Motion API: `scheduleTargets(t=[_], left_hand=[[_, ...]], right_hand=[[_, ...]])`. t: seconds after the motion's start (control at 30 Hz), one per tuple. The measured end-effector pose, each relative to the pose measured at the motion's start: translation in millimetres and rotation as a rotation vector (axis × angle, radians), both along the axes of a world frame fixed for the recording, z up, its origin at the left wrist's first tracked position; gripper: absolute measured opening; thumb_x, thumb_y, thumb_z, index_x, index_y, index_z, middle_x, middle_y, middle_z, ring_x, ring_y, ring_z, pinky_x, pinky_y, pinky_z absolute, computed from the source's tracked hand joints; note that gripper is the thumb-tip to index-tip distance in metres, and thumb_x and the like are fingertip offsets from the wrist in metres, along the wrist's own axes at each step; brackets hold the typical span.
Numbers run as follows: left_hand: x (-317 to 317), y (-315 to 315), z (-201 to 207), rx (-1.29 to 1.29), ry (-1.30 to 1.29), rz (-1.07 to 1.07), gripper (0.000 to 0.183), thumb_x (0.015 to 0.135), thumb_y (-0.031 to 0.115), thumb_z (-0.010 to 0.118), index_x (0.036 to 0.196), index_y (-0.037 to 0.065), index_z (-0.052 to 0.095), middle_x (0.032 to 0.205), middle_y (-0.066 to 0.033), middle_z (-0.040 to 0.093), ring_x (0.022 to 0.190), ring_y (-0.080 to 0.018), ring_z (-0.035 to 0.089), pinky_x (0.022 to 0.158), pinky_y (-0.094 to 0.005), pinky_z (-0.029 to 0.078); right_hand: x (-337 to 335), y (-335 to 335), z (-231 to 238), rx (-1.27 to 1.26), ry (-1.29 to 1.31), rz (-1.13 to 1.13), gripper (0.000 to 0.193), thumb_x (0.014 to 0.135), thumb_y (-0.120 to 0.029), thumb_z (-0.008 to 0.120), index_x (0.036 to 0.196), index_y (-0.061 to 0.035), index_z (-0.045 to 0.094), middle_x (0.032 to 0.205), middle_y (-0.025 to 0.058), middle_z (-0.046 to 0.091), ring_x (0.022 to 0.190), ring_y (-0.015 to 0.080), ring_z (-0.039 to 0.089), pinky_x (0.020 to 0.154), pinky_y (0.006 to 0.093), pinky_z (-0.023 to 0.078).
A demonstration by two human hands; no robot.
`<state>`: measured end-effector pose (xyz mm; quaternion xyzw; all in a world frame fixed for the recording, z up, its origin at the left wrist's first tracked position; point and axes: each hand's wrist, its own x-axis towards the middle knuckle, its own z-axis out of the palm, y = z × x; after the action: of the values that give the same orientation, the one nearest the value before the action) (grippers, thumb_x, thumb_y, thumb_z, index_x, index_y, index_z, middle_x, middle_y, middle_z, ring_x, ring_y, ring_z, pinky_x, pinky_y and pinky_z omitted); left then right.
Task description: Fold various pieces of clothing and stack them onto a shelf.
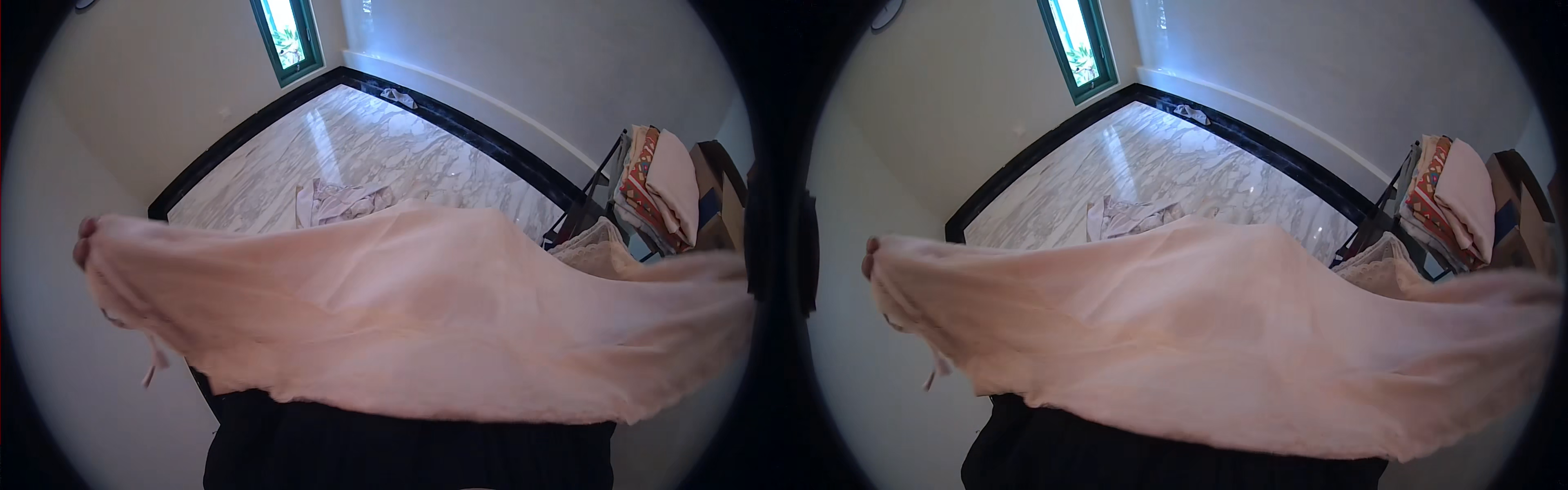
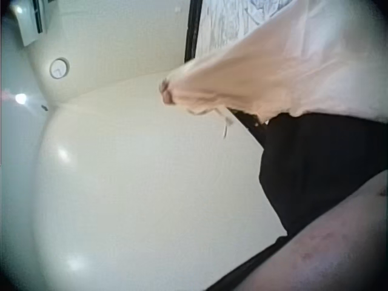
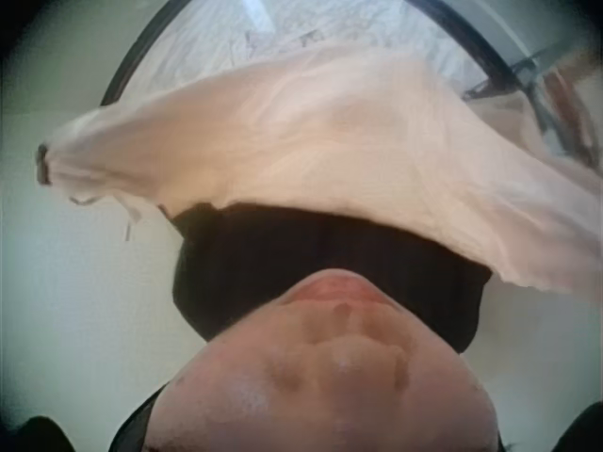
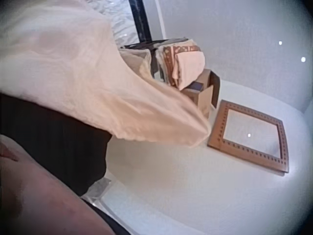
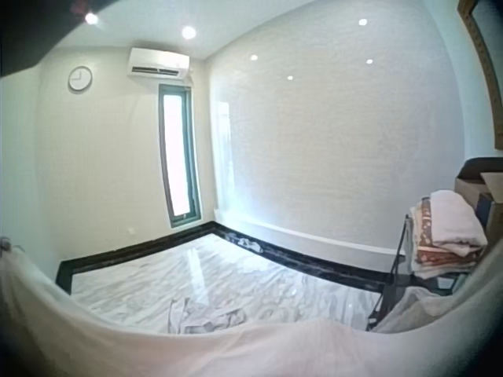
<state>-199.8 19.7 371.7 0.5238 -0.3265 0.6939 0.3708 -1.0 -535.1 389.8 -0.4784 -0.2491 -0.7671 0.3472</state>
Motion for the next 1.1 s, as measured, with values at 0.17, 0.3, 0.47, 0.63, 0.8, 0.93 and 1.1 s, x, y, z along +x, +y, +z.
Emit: scheduleTargets(t=[0.17,0.3,0.47,0.63,0.8,0.93,1.1], left_hand=[[62.1,-102.9,-19.9,0.272,0.588,-0.109,0.037,0.082,0.038,0.067,0.082,0.0,0.065,0.083,-0.0103,0.065,0.069,-0.0172,0.061,0.059,-0.0274,0.045],[88.2,-145.7,-16.7,0.279,0.832,-0.08,0.025,0.065,0.01,0.076,0.088,0.003,0.071,0.081,-0.0068,0.066,0.07,-0.0163,0.061,0.064,-0.0287,0.049],[102.7,-145.6,-40.6,0.277,0.773,0.132,0.027,0.062,0.004,0.077,0.089,0.005,0.072,0.086,-0.0035,0.064,0.074,-0.0155,0.061,0.066,-0.028,0.049],[96.4,-144.3,-58.7,0.111,1.088,-0.19,0.021,0.068,0.007,0.077,0.086,0.008,0.068,0.095,-0.0051,0.062,0.089,-0.0169,0.06,0.075,-0.029,0.047],[109.9,-155.8,-70.4,0.024,1.029,-0.512,0.019,0.071,0.01,0.079,0.083,0.008,0.064,0.105,-0.0083,0.061,0.097,-0.0187,0.058,0.083,-0.0302,0.045],[120.5,-155.9,-81.1,0.003,1.04,-0.598,0.023,0.067,0.01,0.082,0.082,0.007,0.064,0.106,-0.0086,0.06,0.097,-0.0181,0.057,0.085,-0.0293,0.043],[114.7,-147.3,-89.6,0.066,1.033,-0.356,0.027,0.064,0.009,0.085,0.079,0.005,0.063,0.096,-0.0059,0.057,0.092,-0.0173,0.058,0.082,-0.0278,0.045]], right_hand=[[6.0,137.2,-36.2,-0.239,0.443,0.71,0.014,0.087,-0.022,0.063,0.091,-0.0097,0.069,0.107,0.0139,0.059,0.087,0.0234,0.06,0.078,0.0386,0.049],[-2.8,188.8,-64.2,-0.718,0.679,1.177,0.022,0.082,-0.023,0.07,0.089,-0.0027,0.066,0.108,0.017,0.054,0.102,0.0295,0.057,0.088,0.0371,0.045],[-11.7,210.0,-97.0,-0.71,0.785,1.49,0.039,0.082,-0.037,0.069,0.072,0.0009,0.063,0.115,0.021,0.047,0.107,0.0331,0.054,0.094,0.0409,0.039],[7.6,202.7,-107.7,-0.817,0.61,1.262,0.038,0.082,-0.037,0.069,0.071,-0.0022,0.06,0.116,0.0196,0.047,0.108,0.0311,0.052,0.095,0.0386,0.038],[-18.2,205.3,-106.2,-0.266,1.08,1.966,0.029,0.073,-0.015,0.082,0.079,-0.008,0.055,0.117,0.0133,0.05,0.11,0.0212,0.051,0.094,0.0327,0.04],[-9.7,202.3,-116.1,-0.413,1.039,2.029,0.03,0.068,-0.012,0.085,0.08,-0.0072,0.058,0.115,0.0142,0.053,0.107,0.0184,0.053,0.094,0.0305,0.041],[13.2,183.7,-111.7,-0.664,0.517,1.301,0.011,0.081,-0.007,0.071,0.088,-0.0027,0.063,0.101,0.0179,0.06,0.094,0.0238,0.065,0.08,0.0327,0.054]])
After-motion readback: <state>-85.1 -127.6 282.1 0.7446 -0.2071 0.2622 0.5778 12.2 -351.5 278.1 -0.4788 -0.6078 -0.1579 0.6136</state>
